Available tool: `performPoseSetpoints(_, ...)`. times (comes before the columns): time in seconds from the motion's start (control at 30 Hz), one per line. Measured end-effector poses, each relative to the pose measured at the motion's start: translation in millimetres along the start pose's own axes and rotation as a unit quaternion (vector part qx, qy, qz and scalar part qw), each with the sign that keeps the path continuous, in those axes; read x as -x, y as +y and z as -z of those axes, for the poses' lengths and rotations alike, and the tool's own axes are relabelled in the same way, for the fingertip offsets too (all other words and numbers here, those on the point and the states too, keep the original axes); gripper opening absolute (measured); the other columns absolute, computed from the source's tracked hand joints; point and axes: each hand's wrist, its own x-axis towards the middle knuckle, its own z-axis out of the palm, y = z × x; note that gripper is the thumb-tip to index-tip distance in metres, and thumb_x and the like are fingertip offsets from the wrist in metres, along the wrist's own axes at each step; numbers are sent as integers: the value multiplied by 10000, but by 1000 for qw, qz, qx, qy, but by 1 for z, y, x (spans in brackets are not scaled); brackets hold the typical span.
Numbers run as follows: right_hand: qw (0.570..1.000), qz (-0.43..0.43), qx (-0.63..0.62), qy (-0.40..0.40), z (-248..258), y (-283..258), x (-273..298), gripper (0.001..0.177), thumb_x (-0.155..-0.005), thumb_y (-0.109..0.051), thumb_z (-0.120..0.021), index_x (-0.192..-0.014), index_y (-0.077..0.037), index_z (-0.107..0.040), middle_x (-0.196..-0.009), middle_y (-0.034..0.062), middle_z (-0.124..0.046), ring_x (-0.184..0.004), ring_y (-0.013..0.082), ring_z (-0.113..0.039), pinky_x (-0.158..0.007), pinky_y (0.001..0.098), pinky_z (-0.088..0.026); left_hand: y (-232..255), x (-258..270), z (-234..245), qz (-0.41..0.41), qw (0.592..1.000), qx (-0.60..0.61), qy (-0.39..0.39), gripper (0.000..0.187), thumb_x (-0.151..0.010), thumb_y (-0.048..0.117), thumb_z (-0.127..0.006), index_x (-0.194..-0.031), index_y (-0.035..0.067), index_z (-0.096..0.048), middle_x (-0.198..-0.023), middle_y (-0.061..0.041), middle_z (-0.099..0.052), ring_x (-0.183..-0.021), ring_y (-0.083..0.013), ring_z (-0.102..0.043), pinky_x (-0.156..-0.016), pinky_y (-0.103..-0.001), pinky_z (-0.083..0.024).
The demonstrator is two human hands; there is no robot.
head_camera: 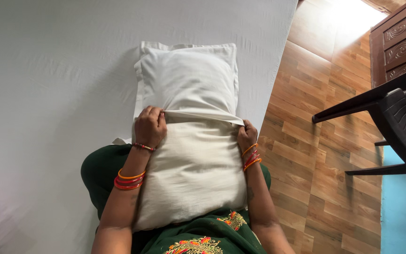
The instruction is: The person puts a white pillowcase onto a pillow by hand while sitting on a bed, pulling the fabric over the pillow and smoothing it.
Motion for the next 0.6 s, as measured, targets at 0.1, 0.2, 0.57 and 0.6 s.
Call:
performPoseSetpoints(0.1,995,-36,-92,-17,8,27,8,196,-968,-68,-549,-933,6,-727,-696,-52,-631,-614,40,-536,-542,212,-462,13,6,11,-6,1000,19,21,73,-900,88,-663,-894,25,-700,-906,-143,-714,-848,-342,-688,-754,-436,-561)
performPoseSetpoints(0.2,991,-52,-113,-37,19,53,22,222,-985,-71,-568,-857,38,-713,-679,-70,-573,-612,31,-435,-526,203,-346,22,16,23,19,998,59,15,122,-818,101,-655,-732,18,-636,-756,-152,-673,-699,-334,-663,-621,-420,-537)
performPoseSetpoints(0.57,998,-43,-30,-30,36,16,71,238,-897,-96,-572,-746,36,-701,-605,-39,-587,-594,50,-489,-534,256,-383,28,27,34,85,991,98,-43,108,-756,111,-616,-695,22,-611,-693,-147,-645,-590,-318,-630,-548,-400,-505)
performPoseSetpoints(0.6,998,-52,16,-13,30,14,67,244,-903,-114,-589,-735,37,-682,-574,-17,-569,-569,56,-480,-519,271,-384,26,23,29,86,990,99,-44,108,-756,111,-616,-695,22,-611,-693,-147,-645,-590,-318,-630,-548,-400,-505)
